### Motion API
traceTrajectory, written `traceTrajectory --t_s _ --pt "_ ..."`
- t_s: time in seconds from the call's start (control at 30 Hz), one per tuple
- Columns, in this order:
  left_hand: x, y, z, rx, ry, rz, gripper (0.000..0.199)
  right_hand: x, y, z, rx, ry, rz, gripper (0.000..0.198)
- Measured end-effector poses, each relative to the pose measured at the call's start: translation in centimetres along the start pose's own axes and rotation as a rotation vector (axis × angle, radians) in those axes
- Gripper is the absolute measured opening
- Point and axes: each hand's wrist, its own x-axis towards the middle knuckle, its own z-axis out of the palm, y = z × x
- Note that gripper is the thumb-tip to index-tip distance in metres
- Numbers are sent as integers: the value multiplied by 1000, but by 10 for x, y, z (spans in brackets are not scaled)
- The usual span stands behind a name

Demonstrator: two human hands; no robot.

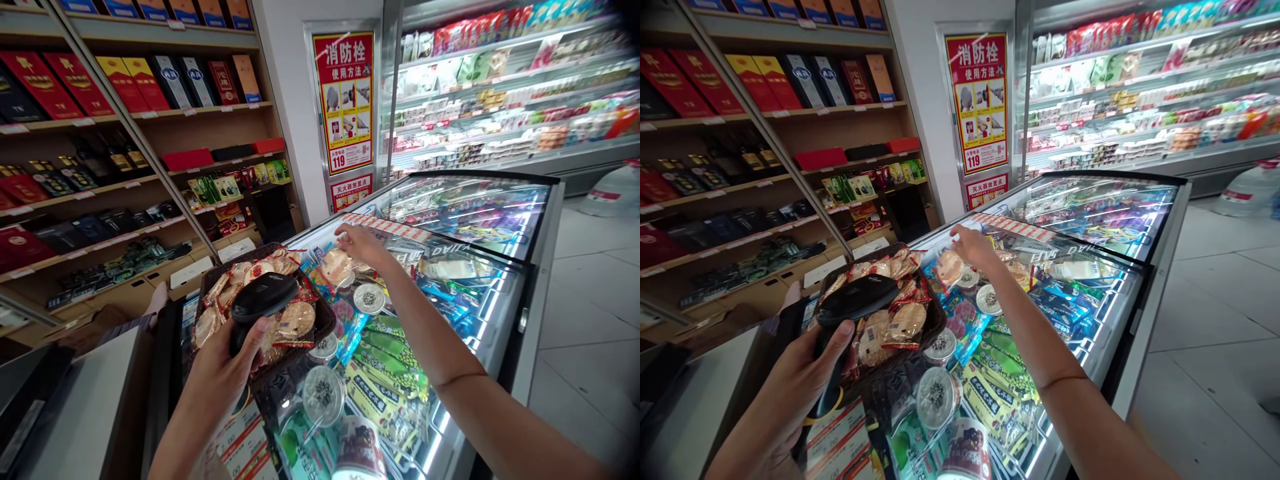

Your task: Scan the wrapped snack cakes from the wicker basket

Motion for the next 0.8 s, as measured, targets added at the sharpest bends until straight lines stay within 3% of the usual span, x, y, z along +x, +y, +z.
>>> traceTrajectory --t_s 0.07,0.17,0.27,0.43,0.53,0.67,0.8 --pt "-2 0 -4 -22 44 -23 52 3 15 -1 -183 94 106 26" --pt "-3 -2 -11 -45 100 -81 53 5 27 1 -254 180 233 20" --pt "-3 -3 -14 -62 120 -104 52 2 18 9 -216 211 184 3" --pt "-3 -1 -10 -49 119 -49 49 -19 -32 32 -215 -282 -69 43" --pt "-3 0 -7 -58 104 -56 48 -38 -56 47 -289 -343 -208 48" --pt "-3 -1 -7 -49 96 -97 51 -55 -69 59 -330 -529 -363 61" --pt "-2 -2 -7 -37 79 -104 51 -55 -69 62 -361 -607 -344 64"
